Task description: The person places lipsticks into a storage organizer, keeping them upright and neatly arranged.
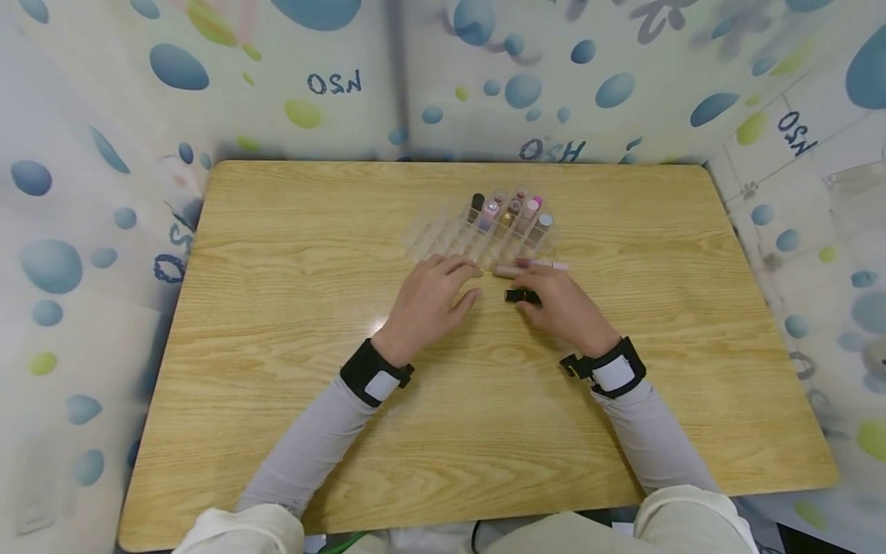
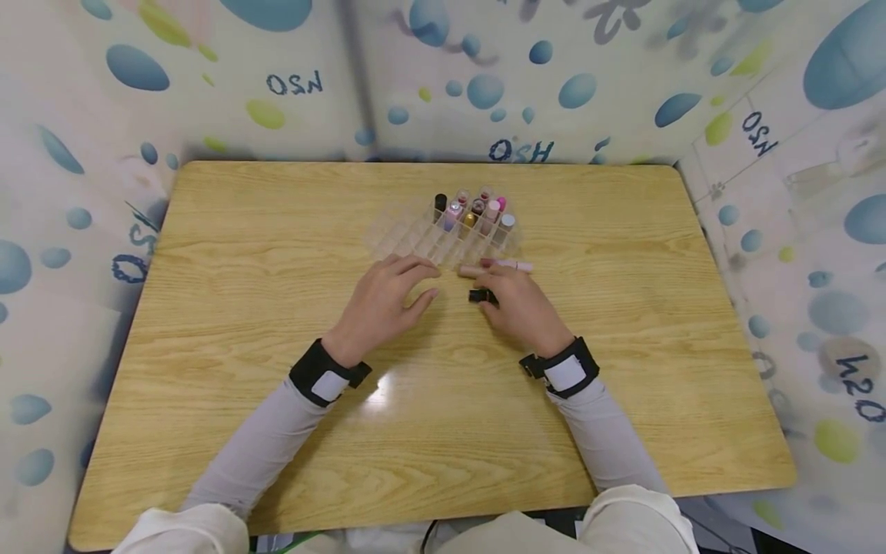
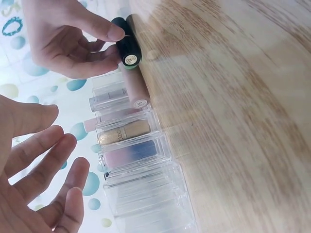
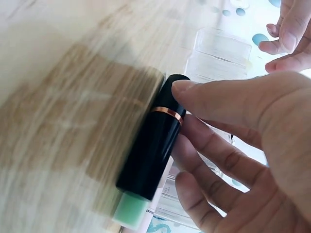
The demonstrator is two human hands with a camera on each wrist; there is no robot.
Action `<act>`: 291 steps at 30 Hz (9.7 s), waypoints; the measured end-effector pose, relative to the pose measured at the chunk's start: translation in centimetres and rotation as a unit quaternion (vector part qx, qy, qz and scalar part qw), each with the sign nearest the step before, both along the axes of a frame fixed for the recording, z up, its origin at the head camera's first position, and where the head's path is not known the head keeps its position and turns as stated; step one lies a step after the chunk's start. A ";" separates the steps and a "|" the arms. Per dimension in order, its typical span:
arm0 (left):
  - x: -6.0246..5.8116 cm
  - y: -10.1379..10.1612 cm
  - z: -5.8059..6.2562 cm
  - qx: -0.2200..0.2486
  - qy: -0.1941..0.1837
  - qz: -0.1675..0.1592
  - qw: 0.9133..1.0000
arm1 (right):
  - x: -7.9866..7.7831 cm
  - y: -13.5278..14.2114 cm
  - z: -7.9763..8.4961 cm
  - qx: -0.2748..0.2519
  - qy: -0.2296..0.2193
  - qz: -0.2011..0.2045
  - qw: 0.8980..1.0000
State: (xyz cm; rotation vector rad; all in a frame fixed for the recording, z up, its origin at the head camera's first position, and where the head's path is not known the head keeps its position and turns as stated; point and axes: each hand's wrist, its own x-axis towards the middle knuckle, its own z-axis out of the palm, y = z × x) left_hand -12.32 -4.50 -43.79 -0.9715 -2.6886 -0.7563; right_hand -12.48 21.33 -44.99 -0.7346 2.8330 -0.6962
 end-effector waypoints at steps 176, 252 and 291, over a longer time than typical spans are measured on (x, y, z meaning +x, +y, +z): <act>-2.8 -2.7 -1.4 -0.003 0.013 0.094 0.996 | -2.9 -0.4 3.3 -0.346 0.218 -0.033 0.912; -2.9 -2.9 -1.8 0.037 -0.003 0.104 0.994 | -7.4 0.3 -0.3 -0.266 0.213 -0.137 0.930; -2.9 -2.8 -1.9 0.024 -0.010 0.106 0.994 | -6.9 0.9 -0.8 -0.225 0.167 -0.117 0.953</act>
